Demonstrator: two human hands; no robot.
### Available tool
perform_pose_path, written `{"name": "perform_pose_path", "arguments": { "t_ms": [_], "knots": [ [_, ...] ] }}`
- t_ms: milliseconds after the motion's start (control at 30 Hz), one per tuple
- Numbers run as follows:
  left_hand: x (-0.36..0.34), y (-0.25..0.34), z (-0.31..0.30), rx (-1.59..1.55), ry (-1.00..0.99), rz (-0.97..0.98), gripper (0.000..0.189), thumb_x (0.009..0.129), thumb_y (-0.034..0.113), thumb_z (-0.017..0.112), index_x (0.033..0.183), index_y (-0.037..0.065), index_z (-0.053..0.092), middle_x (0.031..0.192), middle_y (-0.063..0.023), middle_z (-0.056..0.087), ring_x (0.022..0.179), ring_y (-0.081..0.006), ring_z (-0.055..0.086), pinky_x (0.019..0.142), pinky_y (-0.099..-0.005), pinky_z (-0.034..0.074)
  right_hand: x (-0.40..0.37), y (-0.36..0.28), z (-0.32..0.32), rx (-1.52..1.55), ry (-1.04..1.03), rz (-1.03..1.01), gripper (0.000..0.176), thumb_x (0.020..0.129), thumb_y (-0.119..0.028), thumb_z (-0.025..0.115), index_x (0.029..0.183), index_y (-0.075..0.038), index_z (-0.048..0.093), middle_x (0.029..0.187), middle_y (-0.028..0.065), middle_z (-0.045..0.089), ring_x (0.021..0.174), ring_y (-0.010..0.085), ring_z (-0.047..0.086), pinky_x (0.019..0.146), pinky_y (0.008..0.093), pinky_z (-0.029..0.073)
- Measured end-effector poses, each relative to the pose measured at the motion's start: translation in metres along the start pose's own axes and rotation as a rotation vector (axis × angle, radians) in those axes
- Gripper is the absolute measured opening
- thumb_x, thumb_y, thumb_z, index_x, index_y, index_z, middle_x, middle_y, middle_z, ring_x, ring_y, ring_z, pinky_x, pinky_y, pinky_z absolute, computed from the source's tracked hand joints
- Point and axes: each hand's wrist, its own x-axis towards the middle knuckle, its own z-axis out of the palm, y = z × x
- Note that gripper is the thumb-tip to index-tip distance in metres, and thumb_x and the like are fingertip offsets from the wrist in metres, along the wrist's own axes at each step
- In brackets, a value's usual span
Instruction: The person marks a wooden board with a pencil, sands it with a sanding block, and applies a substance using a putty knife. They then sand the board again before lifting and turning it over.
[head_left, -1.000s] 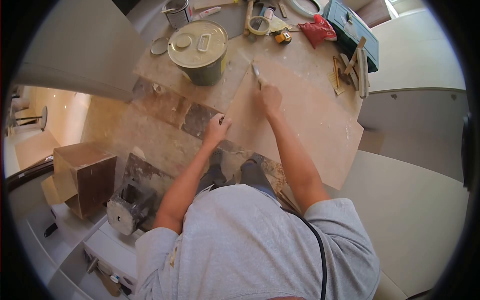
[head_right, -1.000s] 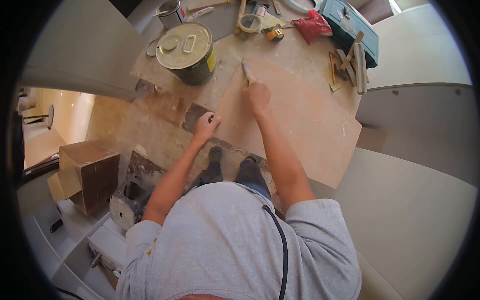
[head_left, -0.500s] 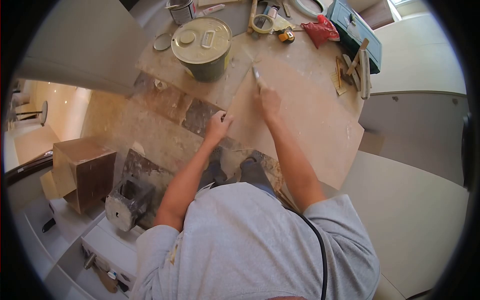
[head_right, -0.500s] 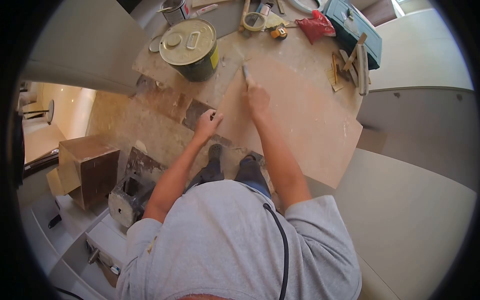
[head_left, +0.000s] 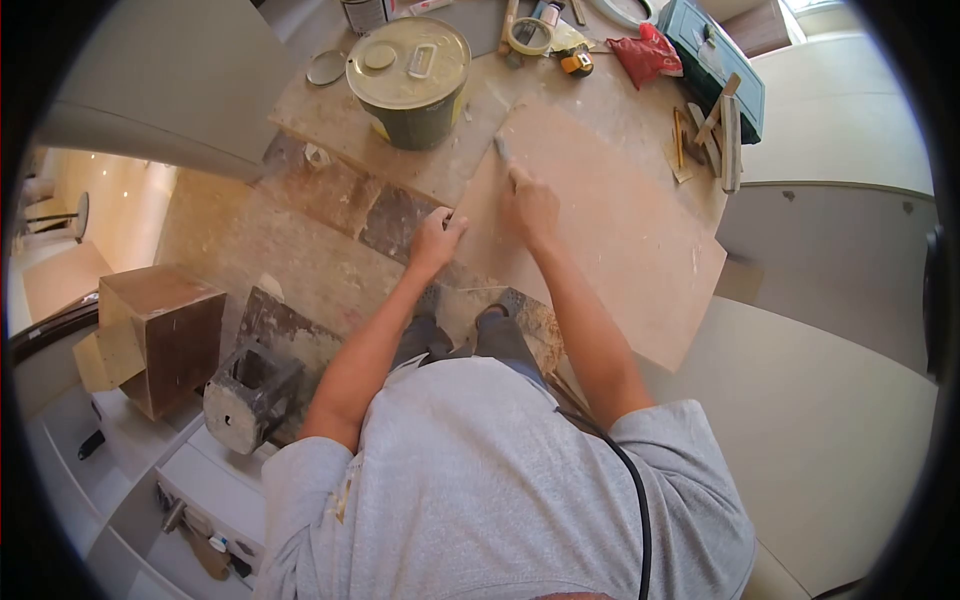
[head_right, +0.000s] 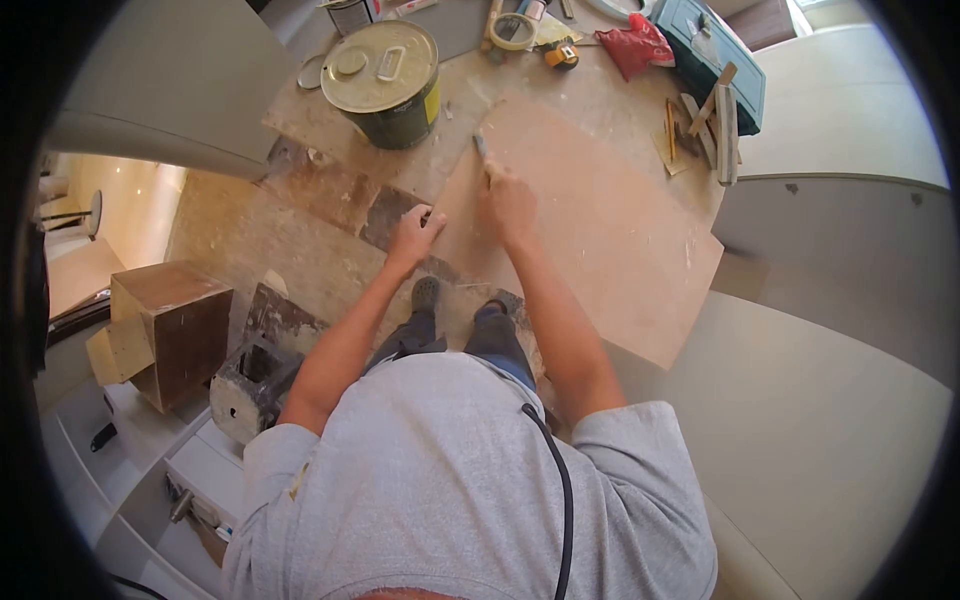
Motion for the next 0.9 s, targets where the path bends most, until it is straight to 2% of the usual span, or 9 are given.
{"name": "perform_pose_path", "arguments": {
  "t_ms": [133, 200, 267, 400, 467, 567, 667, 800, 900],
  "knots": [
    [-0.002, 0.006, -0.003, 0.027, 0.004, 0.007, 0.039, 0.093, 0.035, 0.068, 0.104, -0.002, 0.071, 0.088, -0.0161, 0.073, 0.081, -0.0258, 0.069, 0.075, -0.0388, 0.052, 0.003, 0.001, -0.006, -0.004, -0.042, -0.008, 0.026, 0.099, -0.023, 0.055, 0.117, -0.016, 0.071, 0.102, 0.0203, 0.072, 0.089, 0.0418, 0.071, 0.078, 0.0514, 0.056],
    [0.001, 0.007, -0.004, 0.053, 0.017, 0.025, 0.039, 0.093, 0.035, 0.067, 0.104, -0.002, 0.071, 0.089, -0.0162, 0.073, 0.082, -0.0258, 0.069, 0.076, -0.0386, 0.052, -0.032, 0.009, 0.013, 0.025, 0.007, -0.057, 0.025, 0.101, -0.024, 0.053, 0.114, -0.014, 0.071, 0.1, 0.0207, 0.072, 0.087, 0.0416, 0.071, 0.076, 0.052, 0.056],
    [0.003, 0.0, -0.003, 0.014, -0.032, -0.002, 0.041, 0.092, 0.039, 0.066, 0.109, 0.002, 0.071, 0.097, -0.0199, 0.074, 0.091, -0.035, 0.071, 0.082, -0.0433, 0.053, -0.048, 0.0, 0.01, 0.042, 0.063, -0.096, 0.026, 0.102, -0.026, 0.05, 0.113, -0.014, 0.071, 0.093, 0.0201, 0.073, 0.082, 0.0414, 0.071, 0.072, 0.0529, 0.056],
    [-0.001, 0.008, -0.006, -0.006, -0.044, -0.014, 0.041, 0.092, 0.04, 0.066, 0.108, 0.002, 0.072, 0.095, -0.0196, 0.074, 0.091, -0.0348, 0.071, 0.082, -0.0435, 0.053, -0.006, -0.005, 0.0, -0.007, 0.071, -0.041, 0.027, 0.103, -0.028, 0.05, 0.117, -0.019, 0.07, 0.091, 0.0194, 0.073, 0.08, 0.0422, 0.071, 0.071, 0.0538, 0.056],
    [-0.003, 0.011, -0.008, 0.023, -0.03, -0.009, 0.041, 0.092, 0.039, 0.066, 0.107, 0.002, 0.072, 0.094, -0.0195, 0.074, 0.09, -0.0349, 0.071, 0.081, -0.0438, 0.053, -0.014, -0.012, -0.003, -0.079, -0.036, 0.008, 0.026, 0.102, -0.027, 0.05, 0.112, -0.016, 0.071, 0.09, 0.0205, 0.073, 0.078, 0.0428, 0.071, 0.071, 0.0533, 0.056],
    [0.0, 0.009, -0.008, 0.049, -0.031, 0.013, 0.04, 0.092, 0.039, 0.066, 0.106, 0.002, 0.071, 0.094, -0.0198, 0.074, 0.09, -0.0357, 0.071, 0.081, -0.0444, 0.053, -0.047, -0.015, 0.01, -0.035, 0.041, -0.045, 0.025, 0.102, -0.027, 0.05, 0.105, -0.013, 0.07, 0.09, 0.0218, 0.072, 0.079, 0.0426, 0.071, 0.071, 0.0533, 0.056],
    [-0.002, 0.009, -0.007, -0.012, -0.047, -0.006, 0.04, 0.092, 0.039, 0.066, 0.106, 0.002, 0.071, 0.094, -0.0203, 0.074, 0.09, -0.0367, 0.071, 0.08, -0.045, 0.053, -0.017, -0.016, 0.003, -0.024, 0.031, 0.04, 0.026, 0.103, -0.028, 0.049, 0.107, -0.013, 0.071, 0.092, 0.0211, 0.072, 0.079, 0.0416, 0.072, 0.072, 0.0527, 0.056],
    [0.001, 0.0, -0.003, 0.017, -0.034, 0.023, 0.039, 0.092, 0.039, 0.067, 0.106, 0.002, 0.071, 0.095, -0.0207, 0.074, 0.09, -0.0374, 0.071, 0.08, -0.0452, 0.053, -0.012, -0.009, 0.006, -0.066, 0.066, -0.041, 0.027, 0.102, -0.028, 0.05, 0.107, -0.012, 0.07, 0.091, 0.0217, 0.072, 0.078, 0.0416, 0.072, 0.072, 0.0527, 0.056],
    [0.004, 0.0, -0.001, 0.006, -0.021, 0.033, 0.04, 0.093, 0.039, 0.067, 0.107, 0.002, 0.071, 0.096, -0.0209, 0.074, 0.092, -0.0378, 0.071, 0.08, -0.0453, 0.053, -0.017, -0.014, 0.001, 0.025, 0.034, 0.041, 0.029, 0.101, -0.03, 0.051, 0.103, -0.009, 0.071, 0.097, 0.0234, 0.072, 0.086, 0.0442, 0.07, 0.077, 0.0544, 0.054]
  ]
}}
